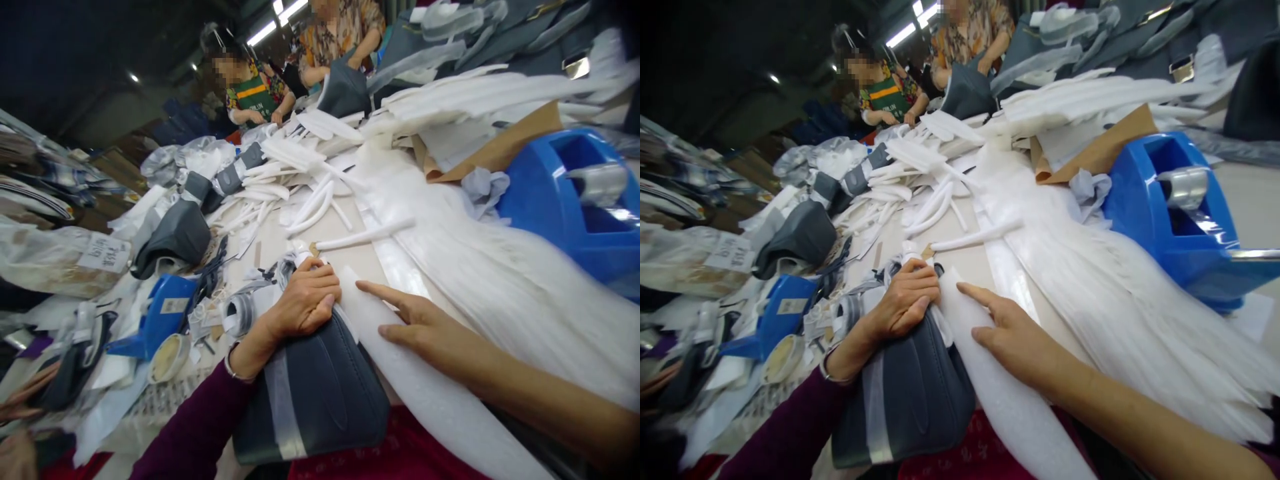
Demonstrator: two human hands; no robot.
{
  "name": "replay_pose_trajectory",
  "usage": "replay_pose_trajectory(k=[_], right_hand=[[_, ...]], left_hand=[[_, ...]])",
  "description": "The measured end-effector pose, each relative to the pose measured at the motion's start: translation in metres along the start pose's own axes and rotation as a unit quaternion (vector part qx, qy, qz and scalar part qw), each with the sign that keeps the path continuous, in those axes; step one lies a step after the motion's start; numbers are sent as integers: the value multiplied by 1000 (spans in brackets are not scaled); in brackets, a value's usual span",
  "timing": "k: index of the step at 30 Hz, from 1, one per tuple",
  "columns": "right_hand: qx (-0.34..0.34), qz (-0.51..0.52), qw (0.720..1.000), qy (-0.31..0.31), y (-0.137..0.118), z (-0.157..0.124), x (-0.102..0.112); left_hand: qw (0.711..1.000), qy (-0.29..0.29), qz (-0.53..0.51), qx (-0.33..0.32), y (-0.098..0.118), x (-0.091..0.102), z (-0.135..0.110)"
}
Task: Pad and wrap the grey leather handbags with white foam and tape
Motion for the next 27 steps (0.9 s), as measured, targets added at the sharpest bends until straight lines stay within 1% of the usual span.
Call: replay_pose_trajectory(k=[2, 7, 10, 12, 14, 16, 17, 19, 20, 22, 23, 24, 26, 27], right_hand=[[7, 1, 1000, -16, 0, 9, -10], [61, -12, 997, -40, -8, 29, -31], [75, 3, 996, -43, -9, 43, -42], [92, 9, 995, -33, -11, 54, -47], [92, 17, 995, -24, -8, 64, -51], [69, 37, 996, -31, -4, 66, -52], [53, 45, 997, -40, -1, 63, -51], [37, 29, 997, -55, 3, 46, -43], [39, 1, 998, -54, 3, 32, -35], [74, -96, 992, -23, 1, -2, -15], [103, -159, 982, -1, -1, -21, -7], [134, -221, 966, 14, -4, -39, -2], [193, -319, 928, 21, -6, -68, -6], [216, -345, 913, 21, -7, -77, -10]], left_hand=[[1000, 2, 2, -1, 0, -1, -1], [1000, 15, 2, -7, 0, -1, -3], [1000, 22, -2, -12, -1, 0, -4], [999, 31, -4, -16, -2, 1, -5], [999, 39, -4, -15, -2, 1, -5], [999, 50, -8, 3, -5, 2, -5], [999, 50, -15, 14, -7, 2, -5], [998, 30, -34, 32, -10, -4, -5], [998, 11, -44, 33, -10, -8, -5], [997, -30, -61, 20, -8, -16, -6], [997, -41, -71, 9, -6, -18, -7], [996, -47, -81, -2, -3, -18, -8], [993, -49, -102, -26, 1, -14, -10], [992, -50, -109, -34, 4, -13, -11]])
Point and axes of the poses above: each hand's wrist, its own z-axis towards the middle knuckle, its own x-axis out of the back of the hand, y = z × x, the point moved 10 cm from there along z, towards the middle knuckle, and after that the axes turned 3 degrees about -y, right-handed, at the moved point
